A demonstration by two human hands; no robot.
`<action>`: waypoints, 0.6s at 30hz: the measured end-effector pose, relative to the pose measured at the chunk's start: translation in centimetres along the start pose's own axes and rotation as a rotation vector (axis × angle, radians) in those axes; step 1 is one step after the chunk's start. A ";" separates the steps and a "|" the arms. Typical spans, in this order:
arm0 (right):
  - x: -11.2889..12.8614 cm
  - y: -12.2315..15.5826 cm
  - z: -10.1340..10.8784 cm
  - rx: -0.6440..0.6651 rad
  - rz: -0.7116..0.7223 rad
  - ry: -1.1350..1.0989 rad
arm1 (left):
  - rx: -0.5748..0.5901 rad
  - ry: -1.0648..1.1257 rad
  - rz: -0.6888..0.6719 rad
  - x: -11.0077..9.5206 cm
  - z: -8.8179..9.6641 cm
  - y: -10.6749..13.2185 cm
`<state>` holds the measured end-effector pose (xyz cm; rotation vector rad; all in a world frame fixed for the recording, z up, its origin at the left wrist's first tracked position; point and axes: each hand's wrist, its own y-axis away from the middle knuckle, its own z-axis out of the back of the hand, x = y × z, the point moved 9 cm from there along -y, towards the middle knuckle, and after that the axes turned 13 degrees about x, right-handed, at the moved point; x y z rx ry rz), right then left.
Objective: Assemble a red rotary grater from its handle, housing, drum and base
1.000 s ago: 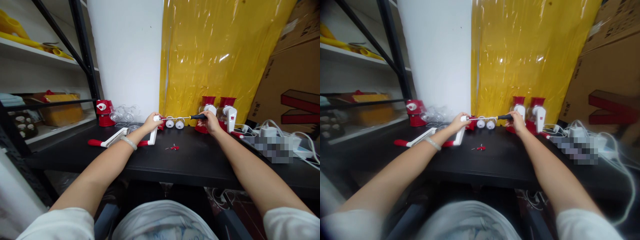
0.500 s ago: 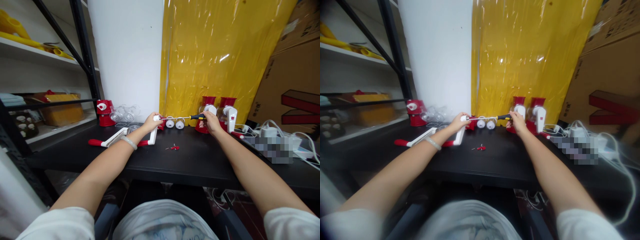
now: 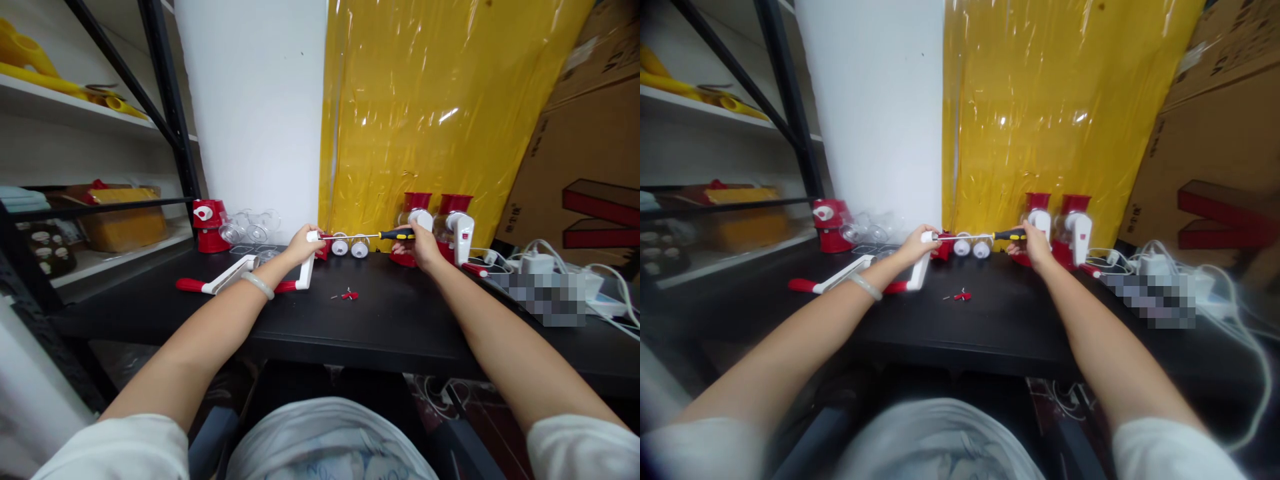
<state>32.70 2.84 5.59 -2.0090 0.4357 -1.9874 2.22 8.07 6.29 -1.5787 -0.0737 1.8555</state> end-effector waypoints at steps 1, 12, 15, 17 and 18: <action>-0.1 0.0 -0.1 0.009 -0.017 -0.037 | 0.005 0.001 0.003 0.0 -0.1 0.0; 0.0 -0.2 0.4 -0.004 0.041 -0.030 | 0.021 0.002 0.005 0.4 -0.2 -0.1; 0.2 -0.2 0.5 -0.017 0.056 -0.026 | 0.036 0.012 0.015 0.5 -0.4 0.0; 0.3 -0.1 0.5 -0.023 0.064 -0.029 | 0.041 0.006 0.014 0.3 -0.5 0.0; 0.3 -0.1 0.5 -0.027 0.066 -0.029 | 0.044 0.003 0.013 0.3 -0.6 0.1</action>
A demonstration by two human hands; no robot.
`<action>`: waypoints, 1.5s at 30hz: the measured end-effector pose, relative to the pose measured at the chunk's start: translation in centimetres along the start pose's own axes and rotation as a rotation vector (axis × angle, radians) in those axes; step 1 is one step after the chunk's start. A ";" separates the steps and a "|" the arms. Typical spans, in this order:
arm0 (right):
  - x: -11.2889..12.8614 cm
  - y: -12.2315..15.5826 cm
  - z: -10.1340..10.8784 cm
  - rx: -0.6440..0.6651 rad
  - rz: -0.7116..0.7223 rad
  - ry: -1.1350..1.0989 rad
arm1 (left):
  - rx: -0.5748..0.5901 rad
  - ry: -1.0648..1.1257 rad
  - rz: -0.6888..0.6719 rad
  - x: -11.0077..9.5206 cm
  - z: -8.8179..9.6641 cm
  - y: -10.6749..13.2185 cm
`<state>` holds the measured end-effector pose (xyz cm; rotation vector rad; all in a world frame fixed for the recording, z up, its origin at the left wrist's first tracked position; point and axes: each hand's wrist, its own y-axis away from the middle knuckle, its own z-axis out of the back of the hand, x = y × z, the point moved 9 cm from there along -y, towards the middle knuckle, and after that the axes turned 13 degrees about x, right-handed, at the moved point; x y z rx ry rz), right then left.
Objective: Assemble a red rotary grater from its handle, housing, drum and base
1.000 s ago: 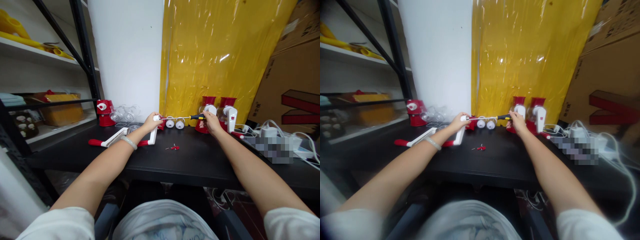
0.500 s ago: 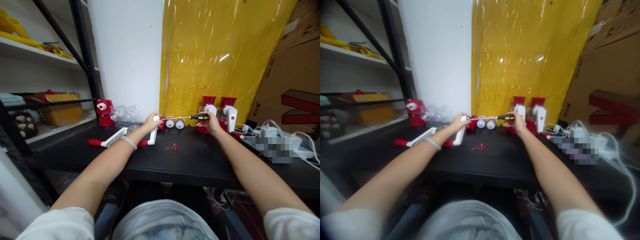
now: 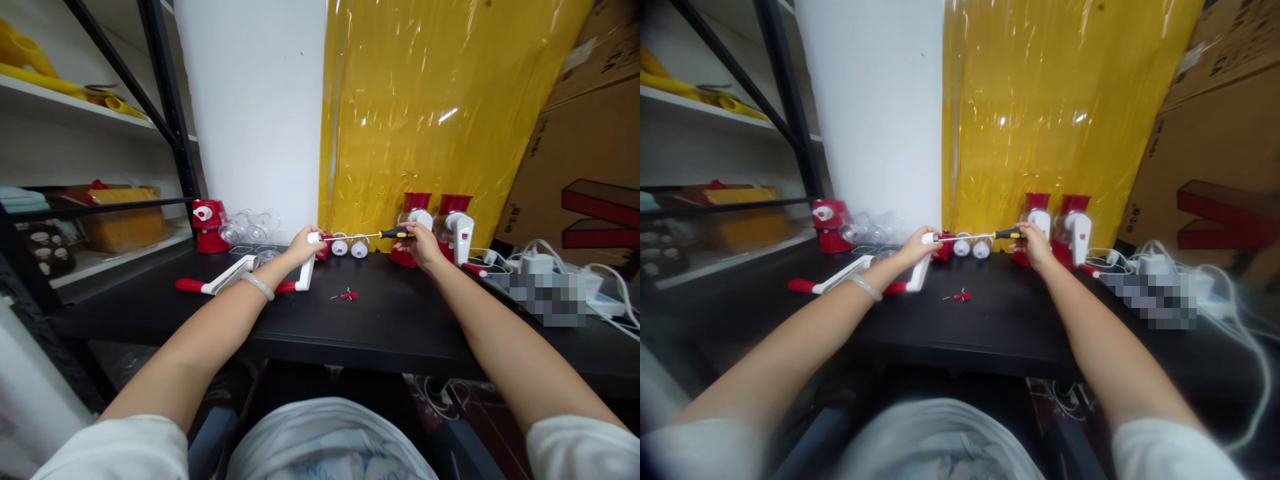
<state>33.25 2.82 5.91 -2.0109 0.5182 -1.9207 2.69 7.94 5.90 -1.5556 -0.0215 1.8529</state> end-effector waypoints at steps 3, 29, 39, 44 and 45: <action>-0.1 0.0 0.1 -0.006 -0.005 0.005 | 0.001 0.000 0.008 -0.1 -0.1 0.1; 0.3 0.3 0.1 -0.063 -0.004 0.162 | -0.002 0.004 0.020 0.2 -0.1 0.1; 0.7 0.4 0.5 -0.053 0.047 0.370 | -0.020 0.012 0.042 -0.6 -0.3 0.6; 0.6 0.4 0.4 -0.070 0.008 0.332 | -0.009 0.000 0.026 -0.2 -0.2 0.3; 0.4 0.4 0.4 -0.067 -0.009 0.289 | -0.005 0.002 0.023 -0.1 -0.2 0.3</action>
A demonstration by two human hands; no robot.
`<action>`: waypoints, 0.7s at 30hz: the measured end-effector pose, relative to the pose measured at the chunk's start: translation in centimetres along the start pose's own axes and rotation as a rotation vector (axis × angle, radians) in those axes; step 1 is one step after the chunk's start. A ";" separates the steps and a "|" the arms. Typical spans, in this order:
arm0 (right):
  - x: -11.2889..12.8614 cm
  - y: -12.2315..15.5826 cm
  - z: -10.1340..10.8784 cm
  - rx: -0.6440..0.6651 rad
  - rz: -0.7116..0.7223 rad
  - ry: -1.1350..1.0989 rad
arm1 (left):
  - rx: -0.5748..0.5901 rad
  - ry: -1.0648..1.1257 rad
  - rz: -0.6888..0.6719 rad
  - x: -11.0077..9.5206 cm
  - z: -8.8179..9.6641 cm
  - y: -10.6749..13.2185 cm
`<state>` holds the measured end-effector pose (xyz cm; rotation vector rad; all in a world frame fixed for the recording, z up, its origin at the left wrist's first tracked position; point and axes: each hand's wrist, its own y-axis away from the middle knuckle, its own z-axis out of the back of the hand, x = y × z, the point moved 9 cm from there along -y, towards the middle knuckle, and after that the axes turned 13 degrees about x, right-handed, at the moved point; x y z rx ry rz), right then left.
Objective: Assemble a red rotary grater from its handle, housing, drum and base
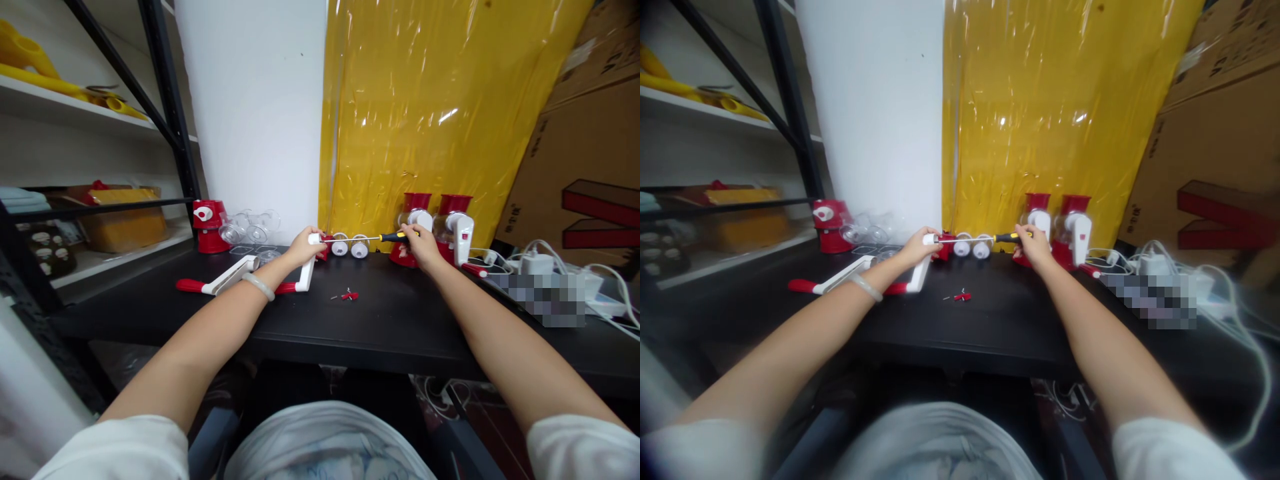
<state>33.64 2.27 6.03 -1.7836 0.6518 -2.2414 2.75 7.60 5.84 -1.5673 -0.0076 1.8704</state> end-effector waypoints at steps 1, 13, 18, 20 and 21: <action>-0.2 -0.1 -0.1 0.011 -0.015 -0.049 | 0.003 0.004 -0.002 0.1 0.0 -0.1; -0.1 -0.2 -0.4 0.065 -0.024 -0.228 | -0.003 0.005 0.041 -0.2 -0.4 0.4; -0.3 -0.3 -0.6 0.076 -0.025 -0.237 | 0.007 0.020 0.027 -0.2 -0.4 0.3; -0.4 -0.4 -0.6 0.083 -0.026 -0.237 | 0.003 0.015 0.023 -0.2 -0.3 0.3; -0.5 -0.5 -0.6 0.085 -0.028 -0.237 | -0.001 0.013 0.020 -0.1 -0.2 0.2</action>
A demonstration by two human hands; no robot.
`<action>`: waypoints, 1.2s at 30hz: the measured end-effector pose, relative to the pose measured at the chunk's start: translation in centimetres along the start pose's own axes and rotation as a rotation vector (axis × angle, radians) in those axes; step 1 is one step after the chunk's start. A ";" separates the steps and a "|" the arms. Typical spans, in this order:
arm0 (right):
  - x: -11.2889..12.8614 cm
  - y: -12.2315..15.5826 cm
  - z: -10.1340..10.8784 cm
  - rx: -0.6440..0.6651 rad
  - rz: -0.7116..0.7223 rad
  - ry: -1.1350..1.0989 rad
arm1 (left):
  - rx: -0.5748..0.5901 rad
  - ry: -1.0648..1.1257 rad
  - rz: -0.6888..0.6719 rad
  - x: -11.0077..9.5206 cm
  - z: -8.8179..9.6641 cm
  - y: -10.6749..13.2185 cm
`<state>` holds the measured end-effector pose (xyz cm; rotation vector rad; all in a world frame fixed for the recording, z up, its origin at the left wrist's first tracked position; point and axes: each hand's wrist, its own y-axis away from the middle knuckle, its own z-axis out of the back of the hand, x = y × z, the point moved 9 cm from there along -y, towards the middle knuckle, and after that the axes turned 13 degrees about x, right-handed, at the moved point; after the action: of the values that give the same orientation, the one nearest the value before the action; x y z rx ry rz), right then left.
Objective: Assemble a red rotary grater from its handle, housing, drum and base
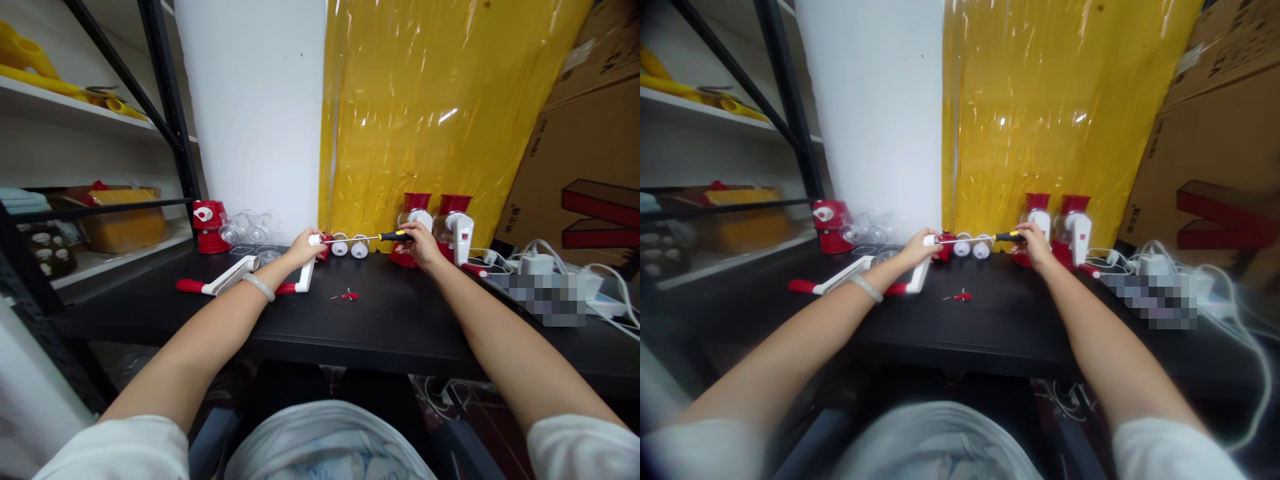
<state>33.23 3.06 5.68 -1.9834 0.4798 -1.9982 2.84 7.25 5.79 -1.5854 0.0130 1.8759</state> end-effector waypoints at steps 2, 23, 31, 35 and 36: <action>-0.1 -0.1 0.0 0.007 -0.005 0.006 | -0.010 -0.005 -0.001 0.1 0.1 0.0; 0.0 0.2 -0.3 0.024 0.027 0.126 | -0.040 -0.065 0.047 0.4 0.6 0.0; 0.6 0.2 0.2 -0.008 0.073 0.285 | -0.033 -0.022 0.055 0.6 0.4 0.0; 0.6 0.4 0.3 -0.018 0.060 0.342 | -0.029 -0.040 0.059 0.7 0.4 -0.1; 0.6 0.4 0.4 -0.026 0.056 0.351 | -0.029 -0.042 0.062 0.7 0.5 -0.1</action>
<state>33.63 2.39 6.06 -1.6142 0.6322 -2.3223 2.46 7.87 5.30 -1.5808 0.0172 1.9653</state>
